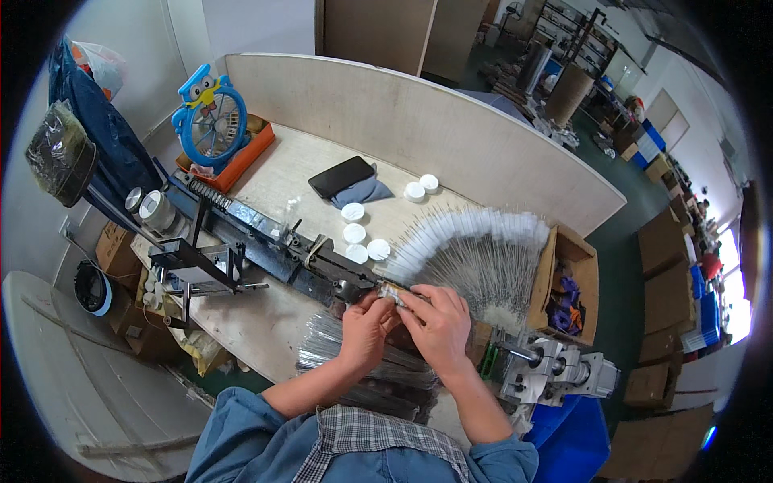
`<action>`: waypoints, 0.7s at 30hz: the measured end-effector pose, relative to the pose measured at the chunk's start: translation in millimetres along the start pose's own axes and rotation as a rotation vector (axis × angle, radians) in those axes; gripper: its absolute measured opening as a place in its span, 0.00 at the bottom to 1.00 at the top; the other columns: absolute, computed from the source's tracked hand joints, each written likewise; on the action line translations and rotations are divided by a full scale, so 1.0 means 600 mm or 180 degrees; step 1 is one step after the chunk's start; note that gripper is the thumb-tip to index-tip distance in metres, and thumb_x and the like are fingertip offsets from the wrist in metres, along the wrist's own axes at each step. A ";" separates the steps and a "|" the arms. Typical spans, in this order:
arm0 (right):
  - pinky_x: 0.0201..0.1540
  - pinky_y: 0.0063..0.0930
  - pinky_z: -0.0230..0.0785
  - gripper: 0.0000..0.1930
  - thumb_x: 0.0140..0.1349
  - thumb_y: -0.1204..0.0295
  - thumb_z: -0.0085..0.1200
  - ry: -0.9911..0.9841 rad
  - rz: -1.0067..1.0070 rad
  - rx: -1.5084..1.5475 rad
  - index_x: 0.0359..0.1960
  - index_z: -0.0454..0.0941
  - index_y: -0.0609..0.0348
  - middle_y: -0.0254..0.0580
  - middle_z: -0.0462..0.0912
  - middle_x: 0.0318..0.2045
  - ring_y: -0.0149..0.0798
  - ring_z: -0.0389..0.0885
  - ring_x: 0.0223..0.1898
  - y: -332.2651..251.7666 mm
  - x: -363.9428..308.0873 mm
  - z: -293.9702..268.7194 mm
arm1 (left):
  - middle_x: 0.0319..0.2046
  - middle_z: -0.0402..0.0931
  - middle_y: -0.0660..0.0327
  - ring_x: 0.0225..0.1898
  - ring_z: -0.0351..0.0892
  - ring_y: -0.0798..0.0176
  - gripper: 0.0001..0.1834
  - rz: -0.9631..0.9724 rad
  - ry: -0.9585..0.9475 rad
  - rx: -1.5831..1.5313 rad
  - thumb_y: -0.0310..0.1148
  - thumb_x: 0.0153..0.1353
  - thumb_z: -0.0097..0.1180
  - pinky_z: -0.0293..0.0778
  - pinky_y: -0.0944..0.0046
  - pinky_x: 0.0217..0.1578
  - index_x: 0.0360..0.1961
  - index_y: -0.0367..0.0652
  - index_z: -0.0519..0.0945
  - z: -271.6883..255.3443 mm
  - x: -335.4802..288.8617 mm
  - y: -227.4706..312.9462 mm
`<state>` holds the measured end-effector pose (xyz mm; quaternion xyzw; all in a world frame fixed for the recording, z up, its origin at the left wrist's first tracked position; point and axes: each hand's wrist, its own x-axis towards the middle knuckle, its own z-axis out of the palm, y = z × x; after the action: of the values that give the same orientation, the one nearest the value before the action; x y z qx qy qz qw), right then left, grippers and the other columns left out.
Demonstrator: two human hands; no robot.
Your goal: The person assembles small plastic tubes and white caps using a manual press machine.
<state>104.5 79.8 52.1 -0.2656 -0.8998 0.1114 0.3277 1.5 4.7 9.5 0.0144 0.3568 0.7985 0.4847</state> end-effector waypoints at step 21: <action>0.45 0.31 0.66 0.13 0.45 0.71 0.63 0.0063 -0.0047 0.0072 0.37 0.85 0.50 0.31 0.81 0.37 0.37 0.78 0.40 -0.014 0.010 0.015 | 0.26 0.72 0.67 0.28 0.73 0.73 0.05 -0.0151 -0.0019 -0.0083 0.30 0.64 0.52 0.72 0.70 0.32 0.35 0.40 0.76 -0.008 0.002 0.000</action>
<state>91.1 75.8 51.9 -0.2563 -0.8971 0.1166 0.3403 -0.9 2.8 5.4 0.0019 0.3452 0.7913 0.5047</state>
